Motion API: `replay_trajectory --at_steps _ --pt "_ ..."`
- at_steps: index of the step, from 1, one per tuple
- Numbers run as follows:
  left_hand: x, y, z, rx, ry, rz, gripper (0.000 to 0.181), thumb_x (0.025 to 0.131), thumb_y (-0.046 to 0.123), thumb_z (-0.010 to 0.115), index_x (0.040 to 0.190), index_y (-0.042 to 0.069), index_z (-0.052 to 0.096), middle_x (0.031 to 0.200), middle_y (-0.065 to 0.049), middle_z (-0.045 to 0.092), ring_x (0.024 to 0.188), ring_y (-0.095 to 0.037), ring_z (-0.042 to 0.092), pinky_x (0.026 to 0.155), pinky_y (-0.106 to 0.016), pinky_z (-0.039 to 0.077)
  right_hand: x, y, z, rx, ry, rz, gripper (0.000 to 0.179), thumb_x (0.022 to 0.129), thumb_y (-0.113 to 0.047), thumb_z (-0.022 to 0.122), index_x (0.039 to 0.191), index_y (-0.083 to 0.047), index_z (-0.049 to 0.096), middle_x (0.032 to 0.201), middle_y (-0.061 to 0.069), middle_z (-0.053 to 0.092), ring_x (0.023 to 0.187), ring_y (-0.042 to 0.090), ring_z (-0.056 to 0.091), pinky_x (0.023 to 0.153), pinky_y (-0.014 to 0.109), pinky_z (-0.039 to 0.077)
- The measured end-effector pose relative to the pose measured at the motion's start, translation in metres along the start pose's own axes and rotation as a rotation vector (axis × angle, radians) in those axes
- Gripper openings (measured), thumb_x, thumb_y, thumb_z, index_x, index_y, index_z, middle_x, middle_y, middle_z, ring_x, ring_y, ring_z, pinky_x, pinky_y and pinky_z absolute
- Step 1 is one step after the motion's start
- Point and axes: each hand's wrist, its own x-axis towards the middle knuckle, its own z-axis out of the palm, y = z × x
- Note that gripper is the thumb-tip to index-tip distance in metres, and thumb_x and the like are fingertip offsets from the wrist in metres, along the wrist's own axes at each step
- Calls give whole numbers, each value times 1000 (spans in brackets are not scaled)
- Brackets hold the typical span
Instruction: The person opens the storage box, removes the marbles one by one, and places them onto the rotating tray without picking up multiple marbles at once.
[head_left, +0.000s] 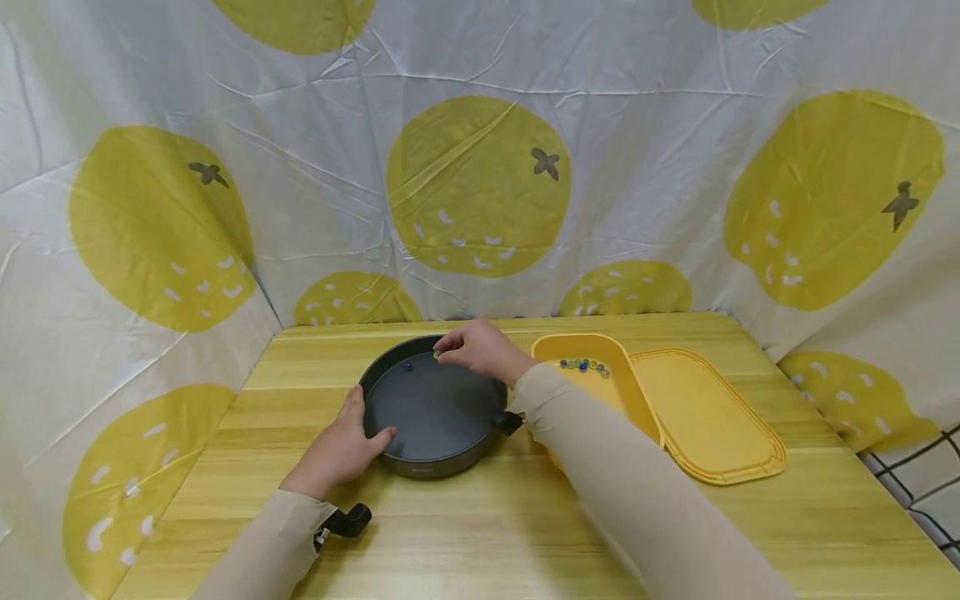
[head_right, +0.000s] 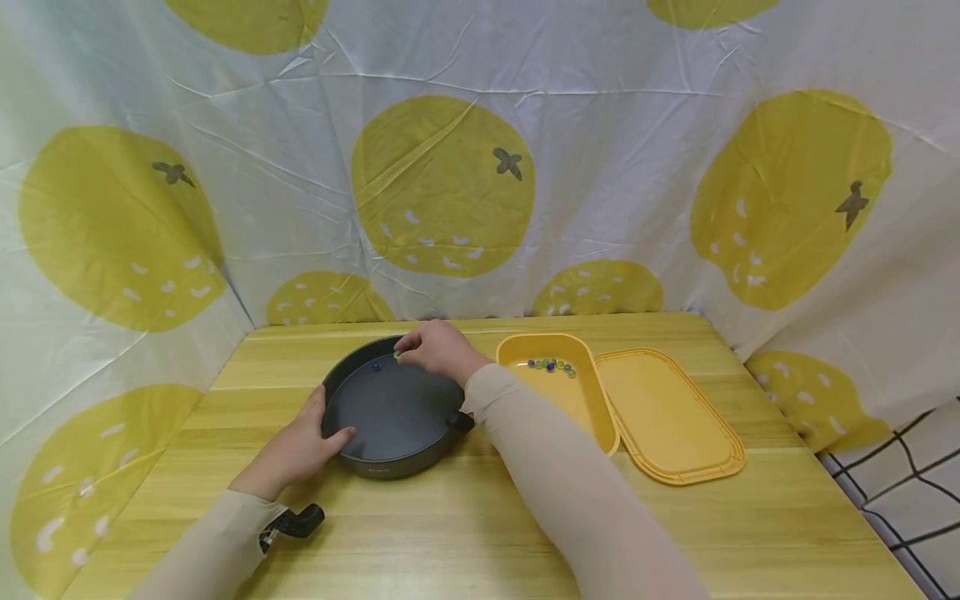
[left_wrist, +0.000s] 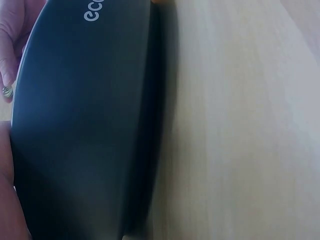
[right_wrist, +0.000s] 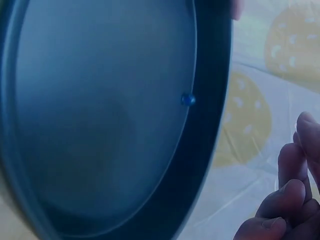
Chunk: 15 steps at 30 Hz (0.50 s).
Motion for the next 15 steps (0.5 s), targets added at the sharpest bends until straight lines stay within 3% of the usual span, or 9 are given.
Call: replay_trajectory --at_steps 9,15 --pt "2 -2 2 6 -1 5 106 103 50 61 166 -8 -2 175 -28 4 160 -47 18 127 -62 26 1 -2 4 20 12 -4 30 99 -28 75 127 -19 79 124 -1 79 112 20 72 92 35 58" --pt "2 -3 3 -3 7 6 107 102 50 62 166 -7 -2 175 -27 3 161 -46 17 128 -62 25 -4 4 -8 57 18 23 35 101 -30 72 133 -19 76 127 1 77 112 21 72 92 36 59"
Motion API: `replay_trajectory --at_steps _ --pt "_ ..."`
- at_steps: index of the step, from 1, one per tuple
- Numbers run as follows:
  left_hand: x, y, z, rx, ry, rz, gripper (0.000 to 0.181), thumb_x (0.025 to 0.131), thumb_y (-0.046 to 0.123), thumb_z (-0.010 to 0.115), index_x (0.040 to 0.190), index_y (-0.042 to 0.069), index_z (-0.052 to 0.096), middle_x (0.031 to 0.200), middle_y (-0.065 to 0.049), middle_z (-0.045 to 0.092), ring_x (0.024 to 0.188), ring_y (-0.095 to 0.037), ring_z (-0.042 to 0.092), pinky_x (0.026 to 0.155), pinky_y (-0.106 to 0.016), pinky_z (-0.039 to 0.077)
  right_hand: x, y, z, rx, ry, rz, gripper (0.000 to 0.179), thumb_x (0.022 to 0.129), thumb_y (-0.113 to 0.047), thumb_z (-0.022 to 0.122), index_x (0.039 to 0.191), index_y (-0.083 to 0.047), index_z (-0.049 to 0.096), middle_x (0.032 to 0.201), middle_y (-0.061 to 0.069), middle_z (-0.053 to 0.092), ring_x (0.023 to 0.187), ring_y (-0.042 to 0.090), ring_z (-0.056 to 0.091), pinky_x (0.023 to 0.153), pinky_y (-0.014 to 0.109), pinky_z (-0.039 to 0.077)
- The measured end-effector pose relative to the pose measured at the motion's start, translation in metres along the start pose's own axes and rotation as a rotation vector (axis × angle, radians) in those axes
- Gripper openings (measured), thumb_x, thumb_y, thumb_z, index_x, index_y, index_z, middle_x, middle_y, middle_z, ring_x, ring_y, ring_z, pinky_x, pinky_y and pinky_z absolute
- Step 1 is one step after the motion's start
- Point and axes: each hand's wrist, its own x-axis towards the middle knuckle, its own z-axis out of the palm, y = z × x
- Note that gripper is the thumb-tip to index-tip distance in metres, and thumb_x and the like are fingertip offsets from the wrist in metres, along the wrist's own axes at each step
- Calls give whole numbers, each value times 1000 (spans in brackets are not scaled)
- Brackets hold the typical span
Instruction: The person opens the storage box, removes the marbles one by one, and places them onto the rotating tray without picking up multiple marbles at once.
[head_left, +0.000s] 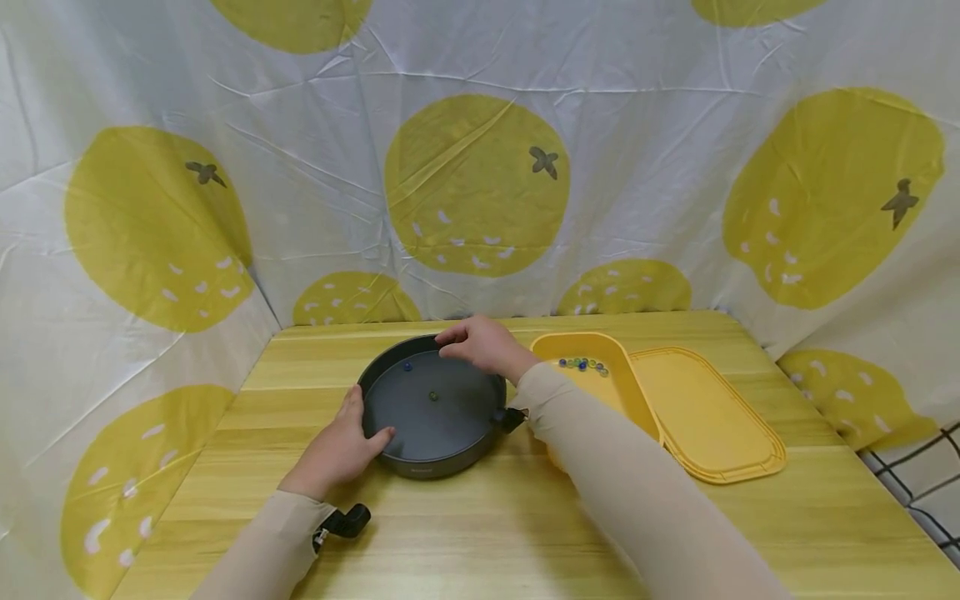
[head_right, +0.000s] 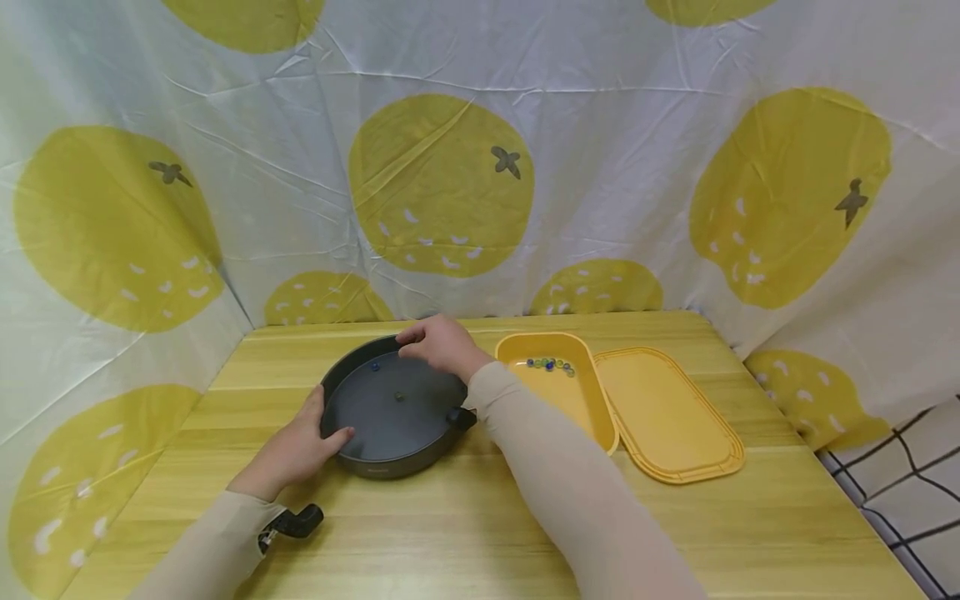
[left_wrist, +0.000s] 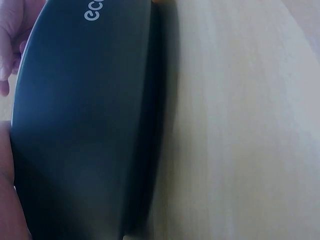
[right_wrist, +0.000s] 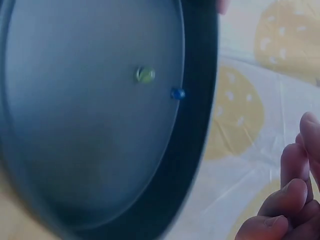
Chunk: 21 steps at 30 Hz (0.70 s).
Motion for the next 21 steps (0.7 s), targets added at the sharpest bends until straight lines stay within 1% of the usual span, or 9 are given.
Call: replay_trajectory --at_steps 4,8,9,11,12,15,17,19,21 --pt "0 1 0 -2 1 0 107 102 50 62 166 -6 -2 176 -26 3 161 -45 16 128 -61 25 -8 17 -19 27 32 25 38 102 -31 70 137 -18 73 136 7 72 117 27 69 94 41 58" --pt "0 0 0 -4 3 2 107 102 51 62 166 -6 -3 176 -27 2 161 -45 15 128 -62 24 -20 49 -42 45 76 89 40 103 -33 68 140 -19 71 144 11 65 124 30 64 95 43 56" --pt "0 0 0 -6 4 3 107 102 51 62 166 -6 -3 176 -27 2 161 -45 15 128 -62 24 -24 59 -47 51 85 114 39 103 -34 68 140 -20 71 143 11 65 115 32 66 88 41 57" --pt "0 -1 0 -7 3 6 107 102 51 62 166 -6 -3 175 -27 2 161 -46 15 128 -62 24 -31 77 -57 54 92 157 39 103 -33 68 140 -20 70 142 12 65 105 27 66 77 36 55" --pt "1 -1 0 -7 1 7 107 102 51 62 166 -6 -3 175 -27 1 161 -46 15 128 -62 24 -35 85 -61 55 91 175 39 104 -32 68 141 -19 70 140 13 65 95 24 65 69 34 52" --pt "2 -3 1 -3 0 9 107 102 52 61 166 -6 -3 175 -27 1 161 -46 14 128 -62 24 -44 109 -68 64 84 241 39 104 -29 68 140 -16 70 132 14 71 61 17 48 53 30 41" --pt "3 -4 1 -3 -2 7 107 102 52 61 166 -6 -3 176 -27 1 161 -46 14 128 -62 23 -48 121 -69 43 69 272 38 104 -27 68 139 -13 71 128 14 75 58 11 46 53 29 41" --pt "3 -4 2 0 -4 12 108 102 53 61 166 -6 -3 175 -28 1 161 -47 14 127 -63 24 -52 131 -69 7 65 293 36 102 -25 69 136 -11 72 128 16 76 61 14 54 60 31 48" --pt "3 -4 3 -3 -7 13 109 102 53 62 166 -6 -3 175 -27 2 161 -47 15 127 -63 24 -55 139 -67 -36 65 302 35 102 -23 69 133 -8 74 134 16 73 87 22 69 78 37 57"
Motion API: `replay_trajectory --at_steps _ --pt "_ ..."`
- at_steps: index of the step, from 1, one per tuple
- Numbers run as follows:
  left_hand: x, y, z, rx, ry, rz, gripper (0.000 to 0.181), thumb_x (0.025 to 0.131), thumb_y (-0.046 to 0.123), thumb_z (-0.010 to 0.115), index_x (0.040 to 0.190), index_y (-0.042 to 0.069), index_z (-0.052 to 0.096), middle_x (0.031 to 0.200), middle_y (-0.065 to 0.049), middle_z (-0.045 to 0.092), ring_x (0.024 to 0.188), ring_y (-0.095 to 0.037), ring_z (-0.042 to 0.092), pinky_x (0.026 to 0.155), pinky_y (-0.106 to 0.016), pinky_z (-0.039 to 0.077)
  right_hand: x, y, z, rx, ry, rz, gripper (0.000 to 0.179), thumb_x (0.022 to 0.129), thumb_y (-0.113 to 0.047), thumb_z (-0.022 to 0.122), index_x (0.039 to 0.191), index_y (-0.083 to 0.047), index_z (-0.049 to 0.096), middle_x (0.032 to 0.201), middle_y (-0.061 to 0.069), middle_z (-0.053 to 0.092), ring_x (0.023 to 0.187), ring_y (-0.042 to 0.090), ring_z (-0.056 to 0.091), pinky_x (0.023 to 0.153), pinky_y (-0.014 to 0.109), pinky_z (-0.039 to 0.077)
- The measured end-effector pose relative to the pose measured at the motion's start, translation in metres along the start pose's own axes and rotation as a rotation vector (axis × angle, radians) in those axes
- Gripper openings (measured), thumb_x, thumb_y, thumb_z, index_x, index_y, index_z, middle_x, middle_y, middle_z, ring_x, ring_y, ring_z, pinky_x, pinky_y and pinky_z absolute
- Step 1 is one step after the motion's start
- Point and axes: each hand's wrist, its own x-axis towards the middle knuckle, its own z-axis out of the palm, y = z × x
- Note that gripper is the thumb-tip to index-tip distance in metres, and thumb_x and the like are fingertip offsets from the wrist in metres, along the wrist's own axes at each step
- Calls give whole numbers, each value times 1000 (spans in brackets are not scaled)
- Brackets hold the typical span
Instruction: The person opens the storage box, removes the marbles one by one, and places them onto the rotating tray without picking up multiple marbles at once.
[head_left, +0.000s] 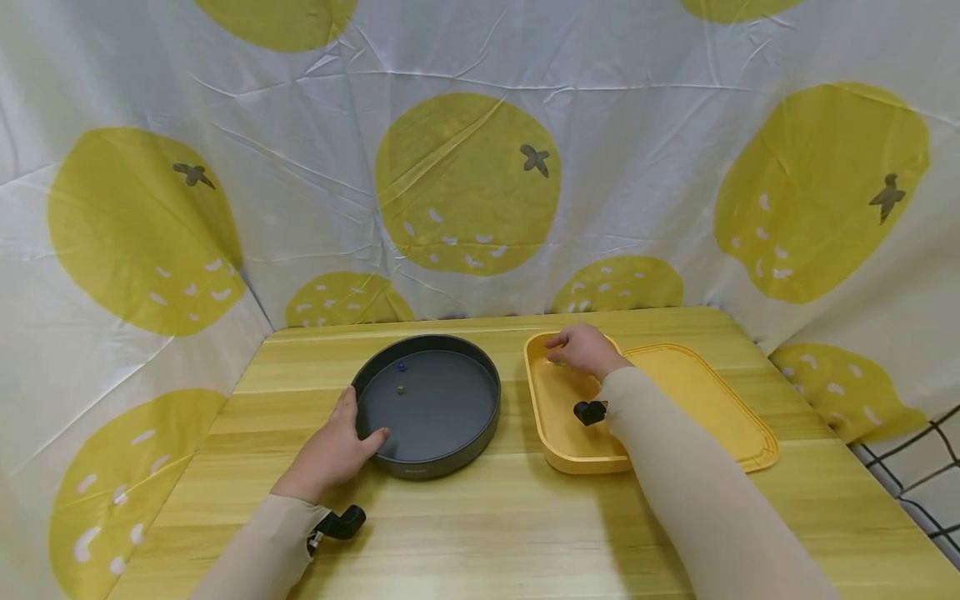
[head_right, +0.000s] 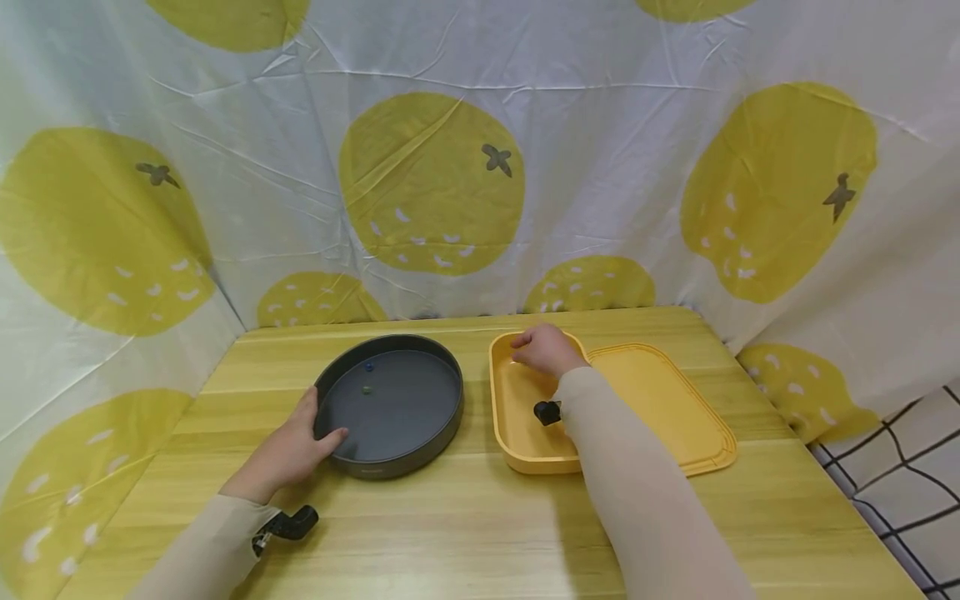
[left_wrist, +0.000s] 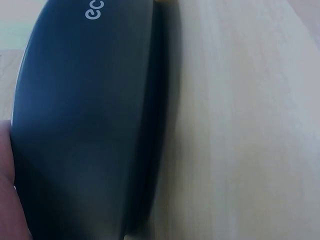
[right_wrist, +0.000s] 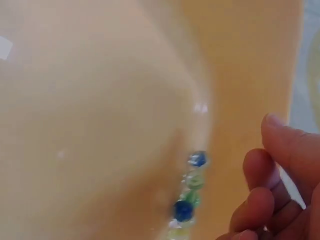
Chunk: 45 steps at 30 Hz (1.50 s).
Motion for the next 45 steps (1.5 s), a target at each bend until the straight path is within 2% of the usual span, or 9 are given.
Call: replay_trajectory --at_steps 2,5,12,18,29,33,45 --pt "0 0 1 -1 -1 5 109 101 54 62 166 -7 -3 175 -28 2 160 -48 15 127 -63 25 0 5 2 -34 7 7 36 101 -22 69 133 -8 74 140 17 69 121 32 67 100 45 56" --pt "0 0 1 -8 -2 0 109 102 53 62 166 -6 -3 175 -27 2 161 -46 14 128 -62 24 1 9 4 -49 10 37 37 100 -23 69 135 -8 73 145 18 65 136 39 58 113 51 50" --pt "-2 4 -1 -6 0 -8 107 102 51 62 166 -6 -2 175 -27 2 161 -46 13 128 -62 23 1 16 6 -126 28 56 36 99 -21 70 132 -6 74 137 17 71 123 34 66 101 44 55" --pt "-2 5 -2 -8 -2 -11 106 103 50 61 166 -6 -3 176 -26 1 161 -46 14 128 -62 24 5 22 7 -145 45 51 34 96 -20 73 127 -6 77 131 15 75 112 30 69 95 41 55" --pt "0 3 -2 -6 2 -15 107 102 51 61 166 -5 -3 176 -26 0 162 -45 13 128 -62 23 8 18 18 -221 30 -17 26 96 -21 73 118 -9 81 120 10 79 104 27 71 96 44 55" --pt "0 3 -1 -2 1 -16 107 102 51 61 166 -5 -3 176 -26 0 161 -45 14 128 -62 23 11 17 23 -244 31 -36 24 97 -21 73 115 -9 82 119 9 80 107 28 72 100 46 55" --pt "-2 3 -1 0 -1 -24 107 102 51 62 167 -4 -3 176 -25 0 161 -46 15 127 -63 24 9 12 27 -223 26 -16 26 98 -20 72 118 -7 81 121 11 79 108 29 72 99 45 56"
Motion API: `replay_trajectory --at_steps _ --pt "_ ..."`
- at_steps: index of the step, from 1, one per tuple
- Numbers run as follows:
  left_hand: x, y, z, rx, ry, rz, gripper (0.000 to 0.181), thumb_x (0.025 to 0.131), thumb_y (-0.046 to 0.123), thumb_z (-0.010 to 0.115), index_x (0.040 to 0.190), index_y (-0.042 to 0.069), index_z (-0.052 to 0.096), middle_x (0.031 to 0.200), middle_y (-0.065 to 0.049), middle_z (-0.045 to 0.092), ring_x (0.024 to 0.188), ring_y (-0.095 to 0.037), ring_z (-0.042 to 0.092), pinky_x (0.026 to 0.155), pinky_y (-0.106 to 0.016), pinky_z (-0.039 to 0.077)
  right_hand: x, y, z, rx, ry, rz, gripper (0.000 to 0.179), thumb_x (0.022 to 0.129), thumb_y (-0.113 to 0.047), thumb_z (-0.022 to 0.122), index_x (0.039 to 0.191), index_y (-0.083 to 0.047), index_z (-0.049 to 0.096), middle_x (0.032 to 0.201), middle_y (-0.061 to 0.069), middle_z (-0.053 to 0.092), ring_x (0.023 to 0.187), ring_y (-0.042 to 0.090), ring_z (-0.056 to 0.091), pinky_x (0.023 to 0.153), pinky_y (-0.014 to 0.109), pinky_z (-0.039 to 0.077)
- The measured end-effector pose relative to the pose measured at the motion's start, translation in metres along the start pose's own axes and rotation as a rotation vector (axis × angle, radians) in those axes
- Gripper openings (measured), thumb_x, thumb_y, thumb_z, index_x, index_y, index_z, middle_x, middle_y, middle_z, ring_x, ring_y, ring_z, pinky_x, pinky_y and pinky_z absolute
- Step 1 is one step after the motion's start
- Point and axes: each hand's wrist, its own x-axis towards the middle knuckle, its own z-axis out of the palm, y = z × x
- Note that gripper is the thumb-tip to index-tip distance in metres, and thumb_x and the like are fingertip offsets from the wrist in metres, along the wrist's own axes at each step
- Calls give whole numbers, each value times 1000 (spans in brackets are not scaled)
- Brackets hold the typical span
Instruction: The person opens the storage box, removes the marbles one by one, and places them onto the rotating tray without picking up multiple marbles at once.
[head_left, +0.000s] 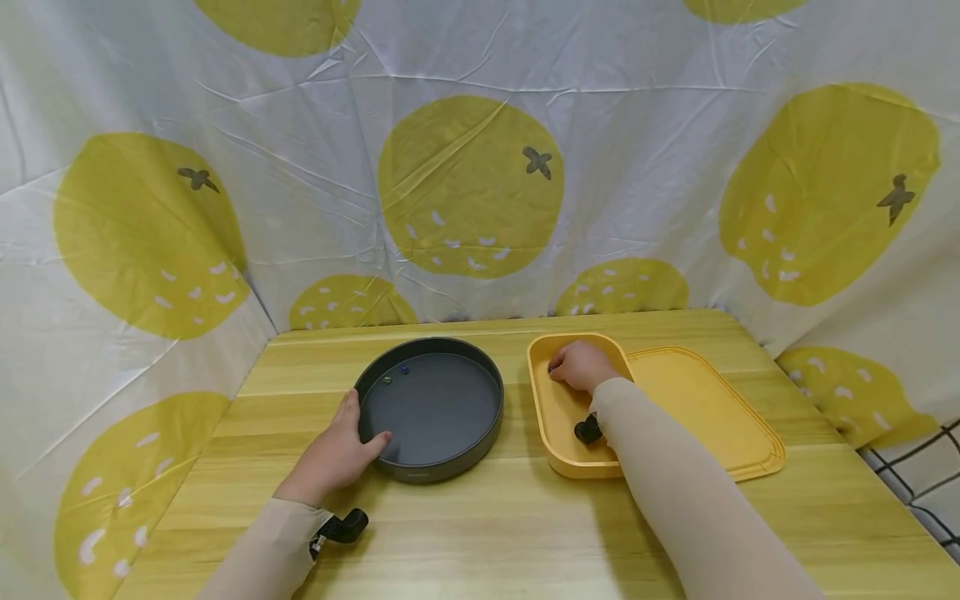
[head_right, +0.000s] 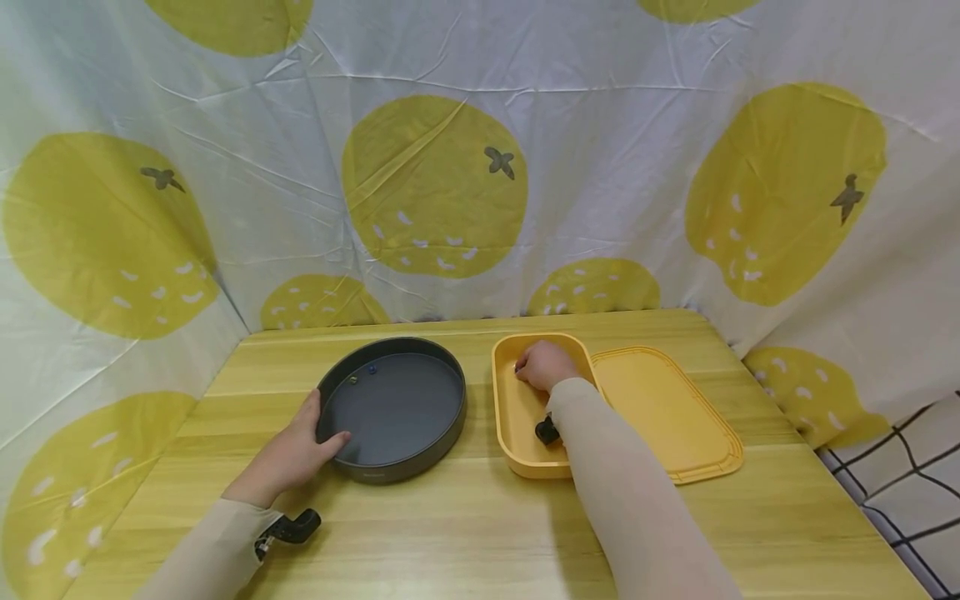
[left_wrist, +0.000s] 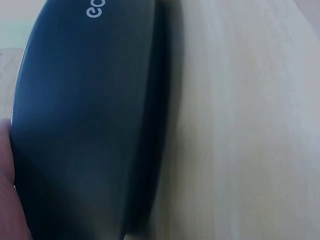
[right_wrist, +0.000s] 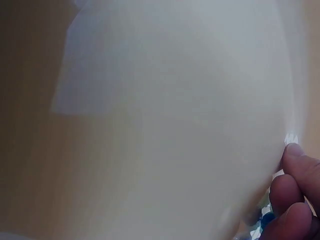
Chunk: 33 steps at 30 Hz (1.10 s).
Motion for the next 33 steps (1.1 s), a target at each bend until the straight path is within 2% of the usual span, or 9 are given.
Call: replay_trajectory --at_steps 10,20,25,29,33 --pt "-1 0 1 5 3 8 107 102 52 62 166 -6 -2 175 -27 2 161 -46 15 127 -63 25 0 -1 2 2 -4 10 24 98 -20 72 117 -8 81 120 11 79 105 28 73 98 44 57" --pt "1 -1 1 2 9 8 107 102 51 62 166 -5 -2 176 -26 2 161 -46 16 127 -63 25 1 2 3 23 2 27 23 97 -18 73 116 -7 81 113 10 80 82 18 67 79 35 55" --pt "2 -3 2 5 7 7 108 101 52 62 167 -5 -2 176 -26 2 161 -46 16 127 -63 25 2 1 2 17 5 14 23 97 -20 73 116 -9 81 112 8 81 83 17 67 82 35 55" --pt "2 -3 2 9 6 8 108 101 52 63 166 -5 -2 176 -26 2 161 -46 17 127 -63 27 3 -2 -3 94 0 13 24 97 -18 71 117 -8 80 106 7 80 84 18 65 81 33 54" --pt "2 -2 1 7 6 11 108 101 52 63 167 -5 -1 176 -26 2 161 -46 17 127 -63 26 2 -8 -13 220 -24 38 24 101 -16 67 119 -6 78 93 10 76 68 15 57 67 29 50"
